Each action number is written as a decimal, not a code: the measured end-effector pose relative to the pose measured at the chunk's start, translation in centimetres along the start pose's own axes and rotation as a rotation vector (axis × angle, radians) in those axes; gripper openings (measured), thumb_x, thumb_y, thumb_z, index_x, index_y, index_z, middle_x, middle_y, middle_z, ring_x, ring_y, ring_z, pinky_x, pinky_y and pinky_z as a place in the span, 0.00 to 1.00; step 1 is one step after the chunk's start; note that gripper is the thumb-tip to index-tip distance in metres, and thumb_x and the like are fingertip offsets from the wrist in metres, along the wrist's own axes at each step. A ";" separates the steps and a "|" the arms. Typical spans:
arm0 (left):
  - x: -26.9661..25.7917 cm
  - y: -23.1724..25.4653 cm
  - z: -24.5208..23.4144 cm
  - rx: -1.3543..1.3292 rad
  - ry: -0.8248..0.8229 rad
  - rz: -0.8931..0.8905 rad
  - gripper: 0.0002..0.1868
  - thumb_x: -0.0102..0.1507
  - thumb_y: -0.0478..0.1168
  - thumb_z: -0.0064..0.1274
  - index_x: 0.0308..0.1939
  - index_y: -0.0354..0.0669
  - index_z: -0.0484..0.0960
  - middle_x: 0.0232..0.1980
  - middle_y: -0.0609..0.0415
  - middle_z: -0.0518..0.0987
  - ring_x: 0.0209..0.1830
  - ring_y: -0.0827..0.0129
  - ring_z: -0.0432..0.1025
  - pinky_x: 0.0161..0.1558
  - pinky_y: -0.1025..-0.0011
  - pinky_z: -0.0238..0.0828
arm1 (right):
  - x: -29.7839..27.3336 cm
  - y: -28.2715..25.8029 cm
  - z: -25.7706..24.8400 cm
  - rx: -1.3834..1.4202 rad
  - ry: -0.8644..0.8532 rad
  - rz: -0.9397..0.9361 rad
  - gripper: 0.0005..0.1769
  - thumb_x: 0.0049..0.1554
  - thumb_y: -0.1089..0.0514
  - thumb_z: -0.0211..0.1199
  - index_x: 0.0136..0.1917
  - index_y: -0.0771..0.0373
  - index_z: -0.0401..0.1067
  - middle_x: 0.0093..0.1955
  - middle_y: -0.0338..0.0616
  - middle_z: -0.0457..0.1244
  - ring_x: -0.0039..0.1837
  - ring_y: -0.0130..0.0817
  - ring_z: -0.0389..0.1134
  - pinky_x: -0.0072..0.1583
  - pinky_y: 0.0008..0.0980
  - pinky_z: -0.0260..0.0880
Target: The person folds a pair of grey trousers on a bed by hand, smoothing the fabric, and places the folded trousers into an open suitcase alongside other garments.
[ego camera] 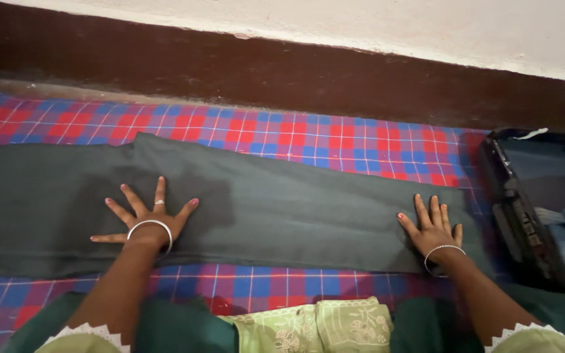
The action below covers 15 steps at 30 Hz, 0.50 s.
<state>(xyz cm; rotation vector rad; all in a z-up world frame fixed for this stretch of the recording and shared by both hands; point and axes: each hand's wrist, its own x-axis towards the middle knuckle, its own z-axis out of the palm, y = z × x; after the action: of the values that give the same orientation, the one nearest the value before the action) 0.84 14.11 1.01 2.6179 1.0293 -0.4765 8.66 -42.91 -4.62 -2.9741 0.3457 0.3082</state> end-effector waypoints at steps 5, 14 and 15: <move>0.3 1.7 1.8 0.139 0.133 0.075 0.50 0.62 0.76 0.34 0.80 0.70 0.31 0.82 0.45 0.17 0.79 0.34 0.14 0.56 0.12 0.23 | 0.7 0.1 0.4 -0.050 -0.045 0.017 0.51 0.55 0.18 0.37 0.83 0.28 0.24 0.88 0.37 0.19 0.86 0.39 0.19 0.78 0.63 0.25; -8.2 10.7 3.3 0.175 -0.162 0.538 0.58 0.53 0.86 0.40 0.80 0.84 0.32 0.83 0.49 0.12 0.81 0.46 0.06 0.67 0.21 0.08 | -1.2 -3.3 -1.0 0.040 0.082 -0.007 0.49 0.58 0.23 0.43 0.84 0.39 0.34 0.87 0.44 0.27 0.86 0.41 0.24 0.77 0.66 0.23; -8.3 10.8 3.0 0.177 -0.161 0.534 0.58 0.53 0.86 0.40 0.80 0.84 0.32 0.83 0.49 0.12 0.81 0.46 0.06 0.67 0.21 0.08 | -1.5 -4.5 -1.4 0.067 0.245 -0.148 0.47 0.60 0.26 0.45 0.84 0.47 0.39 0.87 0.45 0.33 0.87 0.42 0.30 0.78 0.64 0.28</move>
<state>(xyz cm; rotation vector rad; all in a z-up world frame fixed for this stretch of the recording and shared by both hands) 2.03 0.37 3.14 2.7971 0.2233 -0.6491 8.58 -38.51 -2.42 -2.9532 0.1543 -0.0824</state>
